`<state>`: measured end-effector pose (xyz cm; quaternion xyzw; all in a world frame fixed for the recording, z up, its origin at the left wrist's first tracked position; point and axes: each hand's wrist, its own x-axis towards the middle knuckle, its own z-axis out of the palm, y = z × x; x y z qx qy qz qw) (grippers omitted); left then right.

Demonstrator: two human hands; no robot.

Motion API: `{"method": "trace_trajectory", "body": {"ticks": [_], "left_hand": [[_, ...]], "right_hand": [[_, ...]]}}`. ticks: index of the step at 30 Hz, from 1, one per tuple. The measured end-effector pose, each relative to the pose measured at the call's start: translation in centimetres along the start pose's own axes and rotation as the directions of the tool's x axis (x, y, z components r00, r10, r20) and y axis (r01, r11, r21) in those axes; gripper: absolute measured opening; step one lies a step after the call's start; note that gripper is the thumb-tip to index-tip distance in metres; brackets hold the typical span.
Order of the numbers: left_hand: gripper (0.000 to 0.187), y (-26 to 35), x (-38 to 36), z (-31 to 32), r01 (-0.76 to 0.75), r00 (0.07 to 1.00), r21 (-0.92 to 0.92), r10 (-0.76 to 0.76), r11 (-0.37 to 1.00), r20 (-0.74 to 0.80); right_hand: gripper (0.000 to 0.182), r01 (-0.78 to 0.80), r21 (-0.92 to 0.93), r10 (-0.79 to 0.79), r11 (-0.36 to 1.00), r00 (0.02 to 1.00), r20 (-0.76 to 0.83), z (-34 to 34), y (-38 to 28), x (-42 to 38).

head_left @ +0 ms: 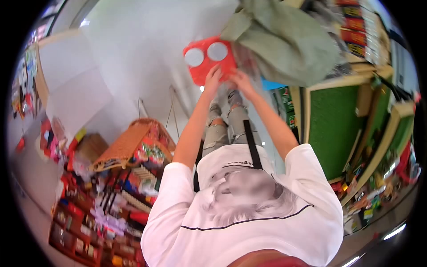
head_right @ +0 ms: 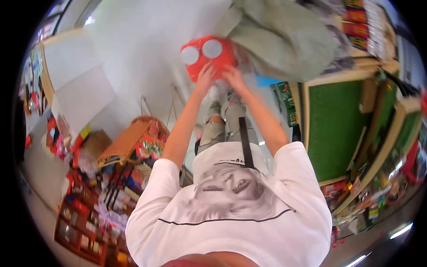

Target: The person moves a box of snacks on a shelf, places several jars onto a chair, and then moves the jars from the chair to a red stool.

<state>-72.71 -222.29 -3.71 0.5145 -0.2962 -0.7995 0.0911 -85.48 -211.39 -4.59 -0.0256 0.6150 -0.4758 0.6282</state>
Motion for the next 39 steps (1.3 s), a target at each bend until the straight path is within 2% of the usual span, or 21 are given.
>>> {"method": "trace_trajectory", "body": {"ticks": [3, 4, 5, 6, 8, 9, 11, 13, 16, 18, 20, 23, 25, 27, 28, 29, 30, 33, 36, 37, 39], "left_hand": [[0.045, -0.9, -2.1, -0.6, -0.1, 0.98, 0.102, 0.08, 0.99, 0.184], [0.043, -2.9, -2.1, -2.0, -0.461, 0.86, 0.314, 0.33, 0.83, 0.389], [0.036, -2.0, -4.9, -0.5, -0.07, 0.979, 0.119, 0.045, 0.99, 0.2], [0.027, -3.6, -4.4, -2.2, -0.053, 0.952, 0.208, -0.014, 0.977, 0.306], [0.027, -5.8, -6.3, -3.5, 0.004, 0.93, 0.579, -0.216, 0.816, 0.299], [0.038, -4.9, -9.3, -2.4, 0.206, 0.877, 0.656, -0.434, 0.726, 0.204], [0.049, -6.8, -11.2, -2.6, 0.217, 0.742, 0.894, -0.661, 0.392, 0.11], [0.055, -6.4, -15.3, 1.3, -0.059, 0.787, 0.996, -0.61, 0.071, 0.09], [0.051, -6.0, -18.3, 10.7, -0.375, 0.689, 0.916, -0.618, 0.142, 0.378], [0.045, -8.8, -15.9, 17.2, -0.593, 0.536, 0.72, -0.491, 0.36, 0.687], [0.041, -8.0, -19.9, 27.9, -0.78, 0.391, 0.507, -0.347, 0.367, 0.852], [0.035, -6.9, -27.5, 43.6, -0.879, 0.182, 0.259, -0.222, 0.4, 0.958], [0.035, -7.2, -30.6, 53.7, -0.944, 0.029, 0.065, -0.114, 0.325, 0.993], [0.034, -8.1, -33.9, 62.9, -0.957, -0.06, -0.062, 0.017, 0.284, 0.998], [0.035, -8.2, -35.1, 67.0, -0.965, -0.096, -0.108, 0.064, 0.237, 0.993], [0.035, -8.8, -35.6, 71.1, -0.937, -0.142, -0.17, 0.114, 0.305, 0.983], [0.038, -9.6, -35.3, 75.0, -0.935, -0.19, -0.227, 0.155, 0.273, 0.969], [0.046, -11.7, -34.1, 83.6, -0.964, -0.091, -0.132, 0.179, 0.233, 0.98], [0.067, -14.3, -30.4, 88.7, -0.909, 0.095, 0.021, 0.158, 0.415, 0.983], [0.073, -14.5, -31.3, 89.0, -0.877, 0.154, 0.08, 0.119, 0.474, 0.981], [0.074, -15.7, -29.5, 90.9, -0.765, 0.239, 0.14, 0.074, 0.629, 0.968]], "right_hand": [[0.025, 0.132, -0.184, -0.132, 0.974, 0.991, 0.014, -2.6, 3.1, -7.4], [0.031, 0.102, -0.271, -0.129, 0.957, 0.988, -0.082, -3.1, 3.7, -10.6], [0.038, 0.095, -0.201, -0.131, 0.975, 0.976, -0.173, -3.3, 4.4, -14.4], [0.044, 0.139, -0.268, -0.207, 0.953, 0.947, -0.246, -4.4, 6.8, -16.8], [0.047, 0.137, -0.023, -0.135, 0.99, 0.905, -0.404, -6.0, 11.6, -22.0], [0.049, 0.111, 0.112, -0.047, 0.988, 0.887, -0.46, -6.7, 13.1, -25.1], [0.048, 0.049, 0.329, 0.164, 0.943, 0.791, -0.59, -7.5, 15.5, -31.8], [0.044, 0.252, 0.567, 0.234, 0.784, 0.727, -0.646, -7.8, 18.8, -36.8], [0.04, 0.501, 0.547, 0.234, 0.671, 0.558, -0.797, -11.3, 20.1, -41.7], [0.041, 0.644, 0.401, 0.15, 0.652, 0.408, -0.9, -15.3, 18.3, -44.0], [0.039, 0.767, 0.204, -0.005, 0.609, 0.261, -0.965, -19.8, 12.3, -48.5], [0.032, 0.912, -0.071, -0.265, 0.404, 0.042, -0.963, -28.4, 3.0, -54.1], [0.035, 0.87, -0.305, -0.415, 0.386, -0.132, -0.9, -34.1, -3.8, -58.1], [0.035, 0.779, -0.499, -0.48, 0.38, -0.295, -0.826, -41.2, -8.6, -59.5], [0.038, 0.778, -0.513, -0.454, 0.362, -0.334, -0.826, -43.6, -11.4, -60.5], [0.041, 0.777, -0.526, -0.428, 0.346, -0.368, -0.825, -46.0, -13.9, -61.3], [0.044, 0.775, -0.476, -0.356, 0.416, -0.343, -0.869, -48.7, -15.7, -61.4], [0.059, 0.577, -0.494, -0.309, 0.651, -0.393, -0.866, -55.4, -17.5, -59.1], [0.075, 0.41, -0.559, -0.403, 0.721, -0.408, -0.819, -56.2, -16.2, -56.7], [0.081, 0.407, -0.636, -0.5, 0.655, -0.398, -0.769, -54.7, -16.3, -58.0], [0.087, 0.392, -0.559, -0.491, 0.73, -0.268, -0.829, -53.8, -16.5, -58.8]]}}
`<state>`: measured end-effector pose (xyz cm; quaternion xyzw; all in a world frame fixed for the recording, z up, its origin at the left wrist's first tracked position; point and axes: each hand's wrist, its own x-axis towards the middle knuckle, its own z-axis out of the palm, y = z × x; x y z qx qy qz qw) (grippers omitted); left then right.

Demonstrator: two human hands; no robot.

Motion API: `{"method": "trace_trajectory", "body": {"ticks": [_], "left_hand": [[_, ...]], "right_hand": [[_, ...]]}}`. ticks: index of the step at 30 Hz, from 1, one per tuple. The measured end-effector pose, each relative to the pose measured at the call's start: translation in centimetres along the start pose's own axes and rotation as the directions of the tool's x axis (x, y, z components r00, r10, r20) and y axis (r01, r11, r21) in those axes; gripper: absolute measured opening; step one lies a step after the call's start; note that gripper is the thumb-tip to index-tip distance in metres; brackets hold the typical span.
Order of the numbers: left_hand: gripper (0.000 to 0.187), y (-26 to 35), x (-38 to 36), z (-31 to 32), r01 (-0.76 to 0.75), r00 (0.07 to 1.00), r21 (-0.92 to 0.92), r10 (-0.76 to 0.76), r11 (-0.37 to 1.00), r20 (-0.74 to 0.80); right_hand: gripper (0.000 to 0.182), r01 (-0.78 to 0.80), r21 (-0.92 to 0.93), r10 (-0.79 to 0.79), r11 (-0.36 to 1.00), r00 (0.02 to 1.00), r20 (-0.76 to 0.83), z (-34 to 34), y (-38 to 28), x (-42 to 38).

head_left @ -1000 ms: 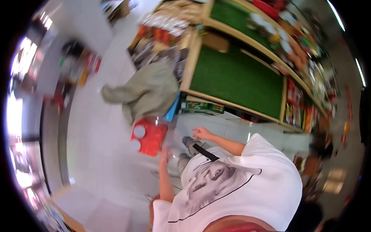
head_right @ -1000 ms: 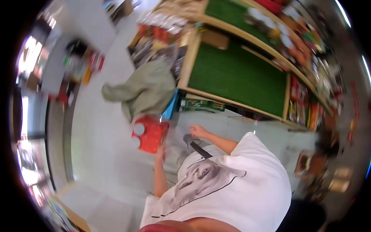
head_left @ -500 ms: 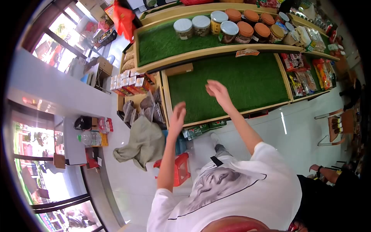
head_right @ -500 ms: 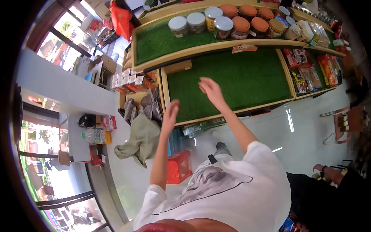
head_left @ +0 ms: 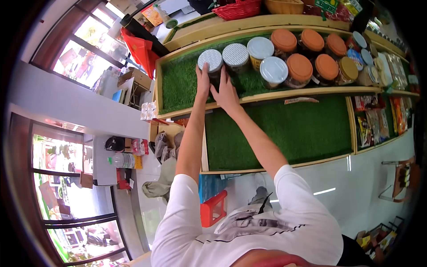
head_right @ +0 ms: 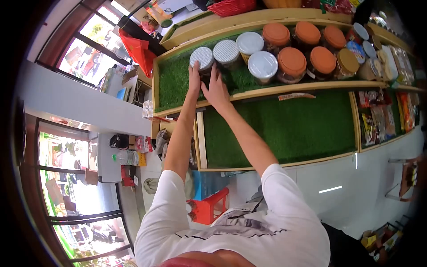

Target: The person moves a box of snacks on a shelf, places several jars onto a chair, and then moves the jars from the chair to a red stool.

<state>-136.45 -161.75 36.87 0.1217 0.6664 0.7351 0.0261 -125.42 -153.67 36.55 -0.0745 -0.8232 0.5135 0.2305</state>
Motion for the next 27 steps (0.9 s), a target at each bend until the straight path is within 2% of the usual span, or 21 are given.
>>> {"method": "trace_trajectory", "body": {"ticks": [1, 4, 6, 9, 10, 12, 14, 15, 17, 18, 19, 20, 22, 24, 25, 26, 27], "left_hand": [[0.069, -0.5, 0.4, 0.0, 0.105, 0.994, -0.077, -0.104, 0.992, 0.011], [0.058, -0.8, 0.4, 0.2, 0.096, 0.995, -0.157, -0.095, 0.983, 0.018], [0.05, -1.3, 0.3, -0.5, 0.015, 1.0, -0.107, -0.015, 0.994, 0.004], [0.049, 1.3, -2.4, -1.0, -0.066, 0.994, -0.061, 0.06, 0.996, -0.095], [0.052, 3.7, -4.3, -1.3, -0.061, 0.996, -0.136, 0.051, 0.989, -0.079], [0.06, 5.9, -7.1, -2.7, -0.091, 0.988, -0.22, 0.061, 0.971, -0.142], [0.066, 7.2, -11.5, -6.2, -0.279, 0.95, -0.119, 0.255, 0.953, -0.179], [0.069, 7.9, -14.3, -7.8, -0.358, 0.922, -0.063, 0.342, 0.931, -0.183], [0.085, 10.4, -22.0, -12.8, -0.416, 0.882, 0.111, 0.431, 0.902, -0.191], [0.091, 11.3, -26.5, -15.3, -0.395, 0.891, 0.09, 0.406, 0.914, -0.205], [0.093, 11.1, -30.9, -18.4, -0.392, 0.882, 0.114, 0.408, 0.913, -0.235], [0.093, 11.4, -36.1, -21.5, -0.328, 0.906, 0.096, 0.342, 0.94, -0.249], [0.089, 9.3, -45.5, -27.2, -0.266, 0.899, -0.1, 0.209, 0.959, -0.384], [0.085, 5.8, -55.2, -31.6, -0.165, 0.855, -0.227, 0.024, 0.96, -0.518], [0.071, 2.6, -59.7, -33.3, -0.199, 0.818, -0.167, 0.07, 0.966, -0.571], [0.066, -0.6, -63.6, -34.6, -0.177, 0.77, -0.157, 0.038, 0.972, -0.637], [0.061, -3.5, -68.6, -34.5, -0.137, 0.7, -0.169, -0.026, 0.976, -0.714]], "right_hand": [[0.09, -0.007, 0.012, 0.007, 1.0, 1.0, -0.004, 0.5, 0.5, 0.5], [0.09, 0.095, 0.06, -0.088, 0.994, 0.991, -0.102, 1.0, 1.0, 1.5], [0.091, 0.033, 0.075, -0.032, 0.997, 0.999, -0.024, 0.5, 0.4, 1.2], [0.081, 0.144, 0.265, -0.149, 0.954, 0.989, -0.002, 0.1, 0.3, 0.5], [0.076, 0.153, 0.297, -0.164, 0.942, 0.986, 0.012, 0.1, -0.1, -0.1], [0.071, 0.303, 0.444, -0.284, 0.843, 0.952, -0.111, 1.0, -1.8, -1.9], [0.067, 0.329, 0.446, -0.287, 0.832, 0.944, -0.162, 1.9, -4.9, -5.5], [0.071, 0.265, 0.579, -0.262, 0.771, 0.961, -0.092, 2.6, -6.2, -7.5], [0.081, 0.1, 0.785, -0.238, 0.612, 0.969, 0.062, 2.9, -11.8, -13.5], [0.09, 0.045, 0.815, -0.305, 0.578, 0.938, 0.165, 4.5, -12.2, -16.5], [0.095, -0.133, 0.825, -0.278, 0.549, 0.902, 0.33, 4.8, -15.1, -20.7], [0.1, -0.206, 0.733, -0.279, 0.648, 0.832, 0.48, 6.2, -15.4, -24.5], [0.101, -0.492, 0.557, -0.194, 0.669, 0.608, 0.77, 10.2, -16.0, -32.0], [0.096, -0.583, 0.467, -0.253, 0.665, 0.412, 0.875, 15.1, -15.4, -40.5], [0.095, -0.657, 0.368, -0.182, 0.658, 0.336, 0.924, 17.5, -13.5, -45.0], [0.094, -0.716, 0.25, -0.103, 0.651, 0.244, 0.964, 19.2, -12.2, -49.0], [0.092, -0.804, 0.003, 0.053, 0.594, 0.043, 0.998, 19.4, -12.5, -53.0]]}}
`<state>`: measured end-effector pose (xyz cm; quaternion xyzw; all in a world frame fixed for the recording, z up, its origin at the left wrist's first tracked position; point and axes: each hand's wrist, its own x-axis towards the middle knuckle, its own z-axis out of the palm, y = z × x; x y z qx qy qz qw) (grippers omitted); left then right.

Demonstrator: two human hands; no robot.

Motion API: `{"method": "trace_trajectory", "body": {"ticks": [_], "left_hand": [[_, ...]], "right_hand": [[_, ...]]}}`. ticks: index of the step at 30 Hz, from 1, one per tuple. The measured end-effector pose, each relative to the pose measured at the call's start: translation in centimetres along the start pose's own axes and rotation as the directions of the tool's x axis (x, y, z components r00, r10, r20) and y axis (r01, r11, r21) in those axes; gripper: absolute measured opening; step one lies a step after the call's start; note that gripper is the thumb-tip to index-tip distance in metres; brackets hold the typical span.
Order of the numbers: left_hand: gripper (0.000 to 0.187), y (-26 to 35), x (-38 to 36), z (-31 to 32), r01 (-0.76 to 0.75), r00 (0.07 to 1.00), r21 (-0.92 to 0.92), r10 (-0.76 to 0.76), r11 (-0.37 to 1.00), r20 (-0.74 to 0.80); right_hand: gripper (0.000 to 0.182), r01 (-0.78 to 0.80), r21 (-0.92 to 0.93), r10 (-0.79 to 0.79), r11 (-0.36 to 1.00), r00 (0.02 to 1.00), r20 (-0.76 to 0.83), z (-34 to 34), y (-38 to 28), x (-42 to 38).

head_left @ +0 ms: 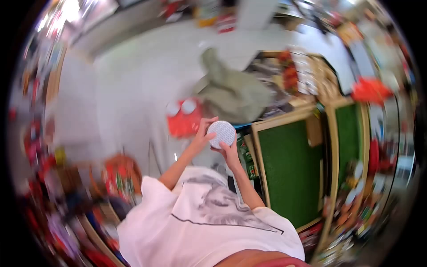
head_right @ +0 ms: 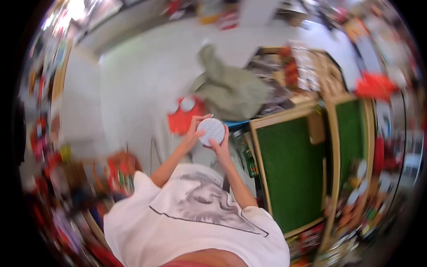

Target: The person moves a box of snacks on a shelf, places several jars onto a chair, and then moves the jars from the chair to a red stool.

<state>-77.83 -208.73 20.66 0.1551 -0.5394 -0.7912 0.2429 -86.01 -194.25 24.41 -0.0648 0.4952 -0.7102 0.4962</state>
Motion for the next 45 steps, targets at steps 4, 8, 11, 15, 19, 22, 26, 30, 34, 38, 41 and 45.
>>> {"method": "trace_trajectory", "body": {"ticks": [4, 8, 11, 15, 19, 22, 26, 30, 34, 38, 41, 45], "left_hand": [[0.048, -4.5, -8.7, -11.3, 0.275, 0.897, -0.02, -0.264, 0.961, -0.354], [0.056, -9.5, -13.2, -18.0, 0.453, 0.662, -0.262, -0.518, 0.852, -0.541], [0.06, -19.4, -13.2, -23.8, 0.341, 0.62, -0.134, -0.33, 0.931, -0.712], [0.072, -25.0, -9.8, -28.7, 0.414, 0.576, -0.229, -0.449, 0.881, -0.683], [0.082, -27.7, -6.4, -31.9, 0.507, 0.582, -0.124, -0.445, 0.853, -0.68], [0.084, -29.1, -6.0, -33.3, 0.538, 0.617, -0.036, -0.422, 0.842, -0.665], [0.086, -27.3, -6.6, -32.8, 0.589, 0.566, -0.229, -0.598, 0.775, -0.567], [0.087, -23.6, -6.8, -29.5, 0.832, 0.329, -0.197, -0.746, 0.519, -0.579], [0.084, -29.0, -11.1, -31.5, -0.24, 0.494, 0.948, -0.815, 0.207, 0.303], [0.064, -19.2, 1.3, -9.9, 0.4, 0.01, 0.915, -0.998, 0.054, 0.055], [0.062, -13.4, 4.6, 9.8, 0.322, 0.012, 0.921, -0.974, 0.217, 0.225], [0.048, -2.7, 5.4, 40.3, 0.107, 0.102, 0.66, -0.668, 0.744, 0.737]], "right_hand": [[0.09, -0.409, -0.128, 0.421, 0.903, 0.904, 0.08, 2.9, 11.8, 6.0], [0.097, -0.386, -0.562, 0.481, 0.731, 0.876, 0.024, 3.5, 21.7, 10.5], [0.099, -0.463, -0.591, 0.564, 0.66, 0.826, -0.017, 4.5, 28.3, 17.0], [0.084, -0.521, -0.503, 0.559, 0.69, 0.825, -0.087, 2.8, 33.6, 23.6], [0.066, -0.557, -0.351, 0.573, 0.753, 0.817, -0.068, 0.6, 38.3, 27.1], [0.066, -0.524, -0.27, 0.517, 0.808, 0.85, -0.101, 0.0, 40.1, 27.3], [0.084, -0.408, -0.216, 0.388, 0.887, 0.912, -0.13, -0.9, 39.8, 25.5], [0.079, -0.507, -0.2, 0.508, 0.839, 0.86, -0.046, -2.6, 32.2, 22.1], [0.068, -0.338, -0.447, 0.398, 0.828, 0.916, 0.044, -9.2, 23.0, 14.1], [0.06, -0.175, -0.331, 0.173, 0.927, 0.984, -0.035, -19.0, 13.9, 1.3], [0.058, 0.037, -0.229, -0.072, 0.973, 0.986, -0.149, -24.0, 0.8, -8.5], [0.048, 0.42, -0.242, -0.481, 0.875, 0.81, -0.335, -28.1, -15.9, -23.6]]}}
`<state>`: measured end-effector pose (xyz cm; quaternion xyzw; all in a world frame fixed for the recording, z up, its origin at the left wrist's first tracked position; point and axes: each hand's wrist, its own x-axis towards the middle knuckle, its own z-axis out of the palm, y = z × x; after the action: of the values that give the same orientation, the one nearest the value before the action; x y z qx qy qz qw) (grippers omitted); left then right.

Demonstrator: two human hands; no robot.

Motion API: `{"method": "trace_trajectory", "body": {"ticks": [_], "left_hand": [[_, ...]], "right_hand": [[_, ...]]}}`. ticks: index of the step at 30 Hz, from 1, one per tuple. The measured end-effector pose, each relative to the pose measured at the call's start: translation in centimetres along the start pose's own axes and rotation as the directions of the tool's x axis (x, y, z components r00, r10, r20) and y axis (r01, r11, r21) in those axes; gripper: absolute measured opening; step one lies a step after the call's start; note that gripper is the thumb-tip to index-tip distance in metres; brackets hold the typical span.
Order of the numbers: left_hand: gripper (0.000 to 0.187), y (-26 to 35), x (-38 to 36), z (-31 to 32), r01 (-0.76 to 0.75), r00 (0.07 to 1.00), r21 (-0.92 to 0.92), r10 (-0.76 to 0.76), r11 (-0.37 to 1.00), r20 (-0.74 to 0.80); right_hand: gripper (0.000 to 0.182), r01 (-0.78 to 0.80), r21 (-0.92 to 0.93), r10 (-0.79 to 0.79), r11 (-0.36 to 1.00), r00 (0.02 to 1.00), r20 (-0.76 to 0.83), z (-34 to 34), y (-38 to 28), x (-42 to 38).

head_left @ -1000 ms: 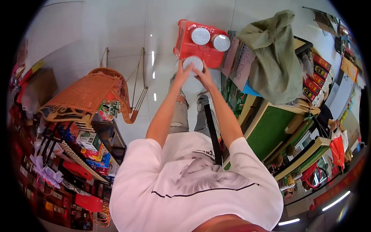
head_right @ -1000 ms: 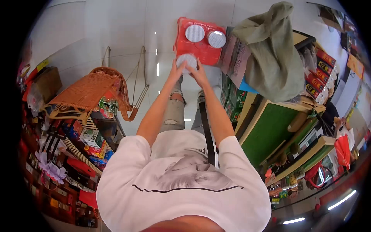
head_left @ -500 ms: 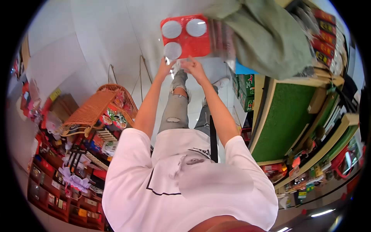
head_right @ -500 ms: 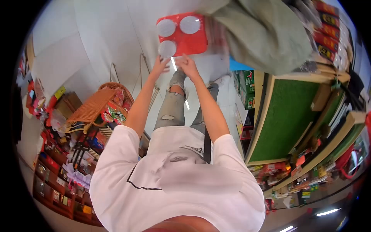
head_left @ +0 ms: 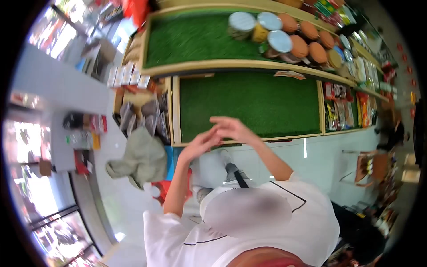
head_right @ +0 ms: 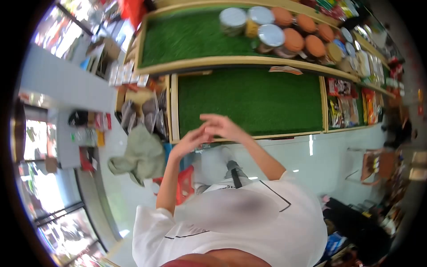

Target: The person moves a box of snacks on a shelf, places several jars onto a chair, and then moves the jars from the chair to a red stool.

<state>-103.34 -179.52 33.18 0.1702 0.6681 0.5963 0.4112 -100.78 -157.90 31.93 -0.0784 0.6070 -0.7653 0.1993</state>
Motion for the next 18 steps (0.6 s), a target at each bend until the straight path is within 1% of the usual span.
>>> {"method": "trace_trajectory", "body": {"ticks": [1, 2, 3, 4, 5, 6, 7, 8, 10, 11, 12, 13, 14, 16, 17, 18], "left_hand": [[0.044, 4.7, 3.4, -0.3, -0.118, 0.993, 0.05, 0.117, 0.992, 0.026], [0.04, 9.0, 6.8, -0.1, -0.232, 0.972, 0.088, 0.228, 0.969, 0.053], [0.034, 13.9, 9.8, -0.1, -0.35, 0.936, 0.108, 0.344, 0.93, 0.076], [0.027, 15.2, 14.3, -1.3, -0.348, 0.929, 0.161, 0.363, 0.923, -0.072], [0.022, 16.9, 19.3, -2.8, -0.607, 0.715, 0.344, 0.681, 0.717, -0.158], [0.019, 19.6, 22.2, -2.5, -0.647, 0.642, 0.239, 0.686, 0.724, -0.343], [0.03, 20.6, 25.9, -3.0, -0.615, 0.503, 0.401, 0.729, 0.679, -0.464], [0.036, 20.8, 29.0, -3.9, -0.595, 0.507, 0.362, 0.685, 0.717, -0.523], [0.049, 19.7, 35.1, -6.3, -0.553, 0.508, 0.283, 0.586, 0.784, -0.631], [0.056, 18.2, 37.9, -8.0, -0.554, 0.623, 0.147, 0.525, 0.819, -0.579], [0.063, 16.6, 39.9, -9.4, -0.531, 0.727, 0.004, 0.459, 0.847, -0.511], [0.059, 16.1, 39.5, -8.8, -0.47, 0.857, -0.294, 0.35, 0.832, -0.378], [0.054, 15.9, 39.5, -8.0, -0.486, 0.848, -0.355, 0.333, 0.799, -0.412], [0.046, 15.8, 39.3, -7.2, -0.559, 0.806, -0.38, 0.375, 0.737, -0.457], [0.042, 15.7, 39.4, -7.3, -0.59, 0.771, -0.294, 0.416, 0.752, -0.483], [0.038, 15.2, 40.1, -8.2, -0.617, 0.727, -0.205, 0.452, 0.759, -0.517]], "right_hand": [[0.043, 0.138, -0.049, -0.143, 0.989, 0.981, -0.134, -1.6, -4.8, 0.0], [0.043, 0.266, -0.07, -0.275, 0.961, 0.92, -0.278, -3.5, -8.8, 0.0], [0.037, 0.425, 0.021, -0.387, 0.905, 0.842, -0.377, -5.3, -11.4, 1.1], [0.035, 0.473, -0.003, -0.429, 0.881, 0.795, -0.43, -7.5, -13.6, 2.4], [0.037, 0.509, -0.257, -0.564, 0.822, 0.662, -0.493, -10.0, -14.0, 5.6], [0.044, 0.439, -0.329, -0.546, 0.836, 0.605, -0.579, -12.4, -13.4, 8.9], [0.057, 0.183, -0.378, -0.407, 0.908, 0.603, -0.686, -13.1, -14.8, 10.4], [0.074, 0.031, -0.468, -0.393, 0.883, 0.593, -0.703, -14.7, -13.5, 13.5], [0.086, 0.073, -0.513, -0.492, 0.855, 0.424, -0.76, -16.0, -10.6, 17.9], [0.09, 0.05, -0.482, -0.449, 0.875, 0.461, -0.766, -16.5, -10.1, 18.4], [0.09, 0.013, -0.483, -0.436, 0.876, 0.454, -0.777, -17.0, -10.0, 18.6], [0.087, 0.044, -0.503, -0.468, 0.863, 0.442, -0.765, -16.6, -10.3, 18.1], [0.085, 0.072, -0.527, -0.502, 0.847, 0.433, -0.749, -16.4, -10.9, 17.8], [0.083, 0.129, -0.554, -0.554, 0.822, 0.405, -0.727, -16.8, -11.0, 18.2], [0.083, 0.155, -0.565, -0.573, 0.811, 0.406, -0.712, -16.4, -10.6, 18.2], [0.082, 0.125, -0.626, -0.622, 0.77, 0.37, -0.691, -16.4, -10.4, 18.6]]}}
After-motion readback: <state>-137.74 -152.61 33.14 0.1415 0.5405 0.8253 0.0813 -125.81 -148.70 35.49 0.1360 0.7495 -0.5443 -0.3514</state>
